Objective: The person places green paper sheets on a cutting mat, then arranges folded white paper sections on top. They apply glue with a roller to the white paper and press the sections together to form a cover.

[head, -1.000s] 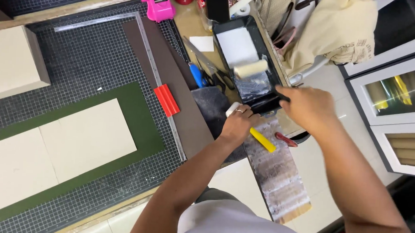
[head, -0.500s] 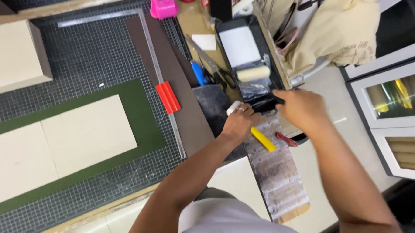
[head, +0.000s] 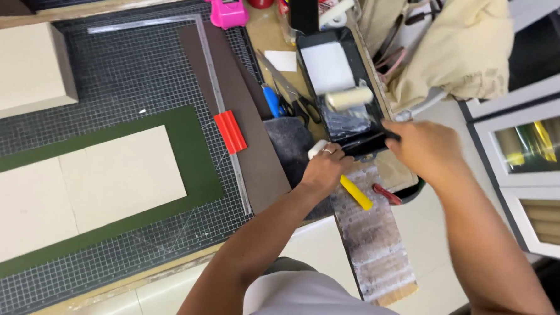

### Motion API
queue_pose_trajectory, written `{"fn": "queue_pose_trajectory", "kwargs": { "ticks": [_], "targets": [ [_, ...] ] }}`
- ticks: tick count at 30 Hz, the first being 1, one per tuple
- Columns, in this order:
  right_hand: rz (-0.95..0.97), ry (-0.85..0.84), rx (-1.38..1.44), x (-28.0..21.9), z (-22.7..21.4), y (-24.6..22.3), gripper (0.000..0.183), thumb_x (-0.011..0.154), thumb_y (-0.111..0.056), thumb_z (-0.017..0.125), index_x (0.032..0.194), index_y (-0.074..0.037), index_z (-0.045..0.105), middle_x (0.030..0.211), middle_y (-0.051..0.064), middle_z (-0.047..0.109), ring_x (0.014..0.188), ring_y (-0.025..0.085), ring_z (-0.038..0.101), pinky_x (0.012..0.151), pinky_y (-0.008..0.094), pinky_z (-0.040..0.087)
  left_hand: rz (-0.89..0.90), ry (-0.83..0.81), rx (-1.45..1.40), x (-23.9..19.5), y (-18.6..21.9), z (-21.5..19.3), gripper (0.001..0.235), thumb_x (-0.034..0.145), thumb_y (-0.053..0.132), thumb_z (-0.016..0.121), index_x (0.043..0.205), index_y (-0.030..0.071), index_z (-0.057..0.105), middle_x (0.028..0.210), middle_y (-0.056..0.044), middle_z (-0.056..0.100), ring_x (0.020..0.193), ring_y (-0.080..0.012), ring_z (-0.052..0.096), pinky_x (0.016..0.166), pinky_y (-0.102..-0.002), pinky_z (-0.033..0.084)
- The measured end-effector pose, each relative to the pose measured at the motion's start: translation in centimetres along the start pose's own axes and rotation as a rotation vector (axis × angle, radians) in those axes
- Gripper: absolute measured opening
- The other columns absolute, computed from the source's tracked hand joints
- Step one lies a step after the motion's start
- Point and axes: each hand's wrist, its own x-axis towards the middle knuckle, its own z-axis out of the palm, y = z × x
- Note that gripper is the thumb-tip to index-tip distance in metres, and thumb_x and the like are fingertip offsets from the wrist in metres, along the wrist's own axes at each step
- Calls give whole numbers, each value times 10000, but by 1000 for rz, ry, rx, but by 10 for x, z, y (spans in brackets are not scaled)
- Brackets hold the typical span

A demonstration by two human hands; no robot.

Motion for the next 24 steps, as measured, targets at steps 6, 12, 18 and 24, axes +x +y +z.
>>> {"fn": "queue_pose_trajectory", "kwargs": {
  "ticks": [6,12,18,24],
  "targets": [
    [60,-240,37,6,-27,-20,502,1046,-436,482,1546,-446,454,1315,95,702,1081,350,716,789,446,599,-59,-267,-142,-1,-4,13,392,792,-50,731,1158,91,728,1020,-130,668,1162,-366,559,908,-485,549],
    [13,101,78,-19,-8,27,609,966,-634,486,1552,-467,503,1238,167,750,1076,464,724,820,528,574,4,-407,-147,-9,-15,26,714,804,-3,739,1450,257,584,1649,-127,337,1530,-418,303,1059,-575,503],
    [-491,644,-9,-10,12,11,574,1031,-458,653,1599,-418,588,1083,-81,725,780,231,701,623,390,553,-58,-47,-99,-78,-48,-11,427,1002,282,551,1422,225,608,1570,-131,508,1484,-444,439,1202,-589,374],
    [-827,793,-100,24,-12,-102,440,1045,-517,618,1484,-545,597,829,-152,578,620,99,590,520,292,512,-813,322,142,-229,-128,-185,568,951,249,736,1450,73,528,1555,-223,473,1492,-470,352,1215,-580,310]
  ]
}}
